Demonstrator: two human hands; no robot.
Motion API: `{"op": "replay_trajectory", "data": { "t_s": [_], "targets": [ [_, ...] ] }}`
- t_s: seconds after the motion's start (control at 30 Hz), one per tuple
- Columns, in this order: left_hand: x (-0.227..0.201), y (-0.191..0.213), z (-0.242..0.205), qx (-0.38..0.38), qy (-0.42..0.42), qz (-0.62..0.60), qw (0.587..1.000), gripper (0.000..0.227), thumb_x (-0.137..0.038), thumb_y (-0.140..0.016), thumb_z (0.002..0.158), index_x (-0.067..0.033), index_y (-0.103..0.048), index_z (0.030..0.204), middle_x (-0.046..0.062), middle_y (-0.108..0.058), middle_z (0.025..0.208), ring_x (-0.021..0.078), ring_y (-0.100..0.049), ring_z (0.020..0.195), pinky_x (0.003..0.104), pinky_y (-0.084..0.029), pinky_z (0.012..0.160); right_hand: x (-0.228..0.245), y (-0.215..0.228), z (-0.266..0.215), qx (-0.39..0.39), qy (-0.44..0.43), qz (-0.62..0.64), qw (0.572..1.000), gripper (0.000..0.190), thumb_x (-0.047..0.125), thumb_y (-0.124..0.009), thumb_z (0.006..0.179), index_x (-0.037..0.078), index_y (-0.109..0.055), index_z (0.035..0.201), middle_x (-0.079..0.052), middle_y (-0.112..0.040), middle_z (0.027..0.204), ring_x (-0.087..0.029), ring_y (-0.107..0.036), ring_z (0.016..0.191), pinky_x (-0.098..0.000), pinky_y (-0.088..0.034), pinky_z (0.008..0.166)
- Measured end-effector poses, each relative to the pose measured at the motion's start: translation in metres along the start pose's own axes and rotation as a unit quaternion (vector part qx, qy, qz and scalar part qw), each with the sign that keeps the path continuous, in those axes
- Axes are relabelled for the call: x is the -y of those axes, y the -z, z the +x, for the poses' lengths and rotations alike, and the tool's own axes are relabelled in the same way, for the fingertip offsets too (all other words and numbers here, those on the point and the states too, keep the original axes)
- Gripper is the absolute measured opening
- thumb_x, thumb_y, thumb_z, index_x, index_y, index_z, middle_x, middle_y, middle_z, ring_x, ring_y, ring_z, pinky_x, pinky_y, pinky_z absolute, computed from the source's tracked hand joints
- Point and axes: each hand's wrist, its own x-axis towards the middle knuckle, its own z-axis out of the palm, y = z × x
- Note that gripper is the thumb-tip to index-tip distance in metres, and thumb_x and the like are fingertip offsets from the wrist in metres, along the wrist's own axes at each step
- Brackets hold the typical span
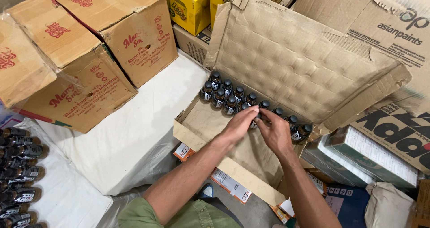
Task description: The person repeatedly picks up small dark bottles from a white cloth surface and places them into an open cardboard box. The person handles the bottles one at a time, arranging them in rows inside the box. The process continues throughout the clip.
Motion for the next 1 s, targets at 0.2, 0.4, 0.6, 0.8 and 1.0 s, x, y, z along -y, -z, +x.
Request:
{"op": "replay_trajectory", "data": {
  "t_s": [0.2,0.4,0.6,0.8,1.0],
  "targets": [
    [-0.038,0.013,-0.037,0.005,-0.163,0.171,0.972,0.060,-0.014,-0.059,0.090,-0.0096,-0.051,0.150,0.030,-0.031,0.160,0.0529,-0.023,0.149,0.066,-0.020,0.120,0.034,0.022,-0.014,-0.026,-0.013,0.097,0.995,0.033,0.006,-0.062,0.099,0.004,-0.069,0.130,-0.021,-0.072,0.121,-0.034,-0.067,0.117,-0.0446,-0.057,0.096],
    [-0.068,0.036,-0.071,-0.027,-0.210,0.241,0.947,0.071,-0.002,-0.059,0.081,-0.0054,-0.047,0.151,0.035,-0.031,0.158,0.0563,-0.025,0.147,0.069,-0.020,0.119,0.055,0.018,-0.018,-0.048,0.005,0.161,0.986,0.034,0.001,-0.057,0.100,0.001,-0.065,0.134,-0.022,-0.070,0.125,-0.032,-0.063,0.123,-0.0440,-0.055,0.102],
    [-0.042,0.078,-0.095,-0.037,-0.252,0.243,0.936,0.066,-0.009,-0.058,0.080,-0.0133,-0.056,0.146,0.032,-0.042,0.155,0.0505,-0.032,0.147,0.056,-0.023,0.124,0.096,-0.006,-0.016,0.019,0.046,0.160,0.986,0.041,0.004,-0.066,0.095,0.004,-0.064,0.135,-0.020,-0.070,0.128,-0.034,-0.062,0.125,-0.0463,-0.053,0.103],
    [-0.053,0.125,-0.153,-0.084,-0.223,0.250,0.939,0.068,-0.007,-0.056,0.081,-0.0052,-0.051,0.148,0.033,-0.041,0.154,0.0510,-0.031,0.147,0.057,-0.023,0.123,0.143,-0.046,-0.025,0.085,0.055,0.157,0.982,0.037,0.005,-0.063,0.095,0.007,-0.068,0.132,-0.016,-0.072,0.126,-0.031,-0.064,0.126,-0.0434,-0.053,0.104],
    [-0.025,0.184,-0.204,-0.139,-0.179,0.267,0.937,0.066,-0.005,-0.058,0.082,-0.0077,-0.052,0.148,0.028,-0.041,0.156,0.0513,-0.032,0.146,0.062,-0.029,0.118,0.199,-0.090,-0.046,0.151,0.088,0.132,0.976,0.041,0.008,-0.064,0.094,0.006,-0.065,0.135,-0.018,-0.070,0.130,-0.037,-0.061,0.128,-0.0510,-0.050,0.107]
  ]
}}
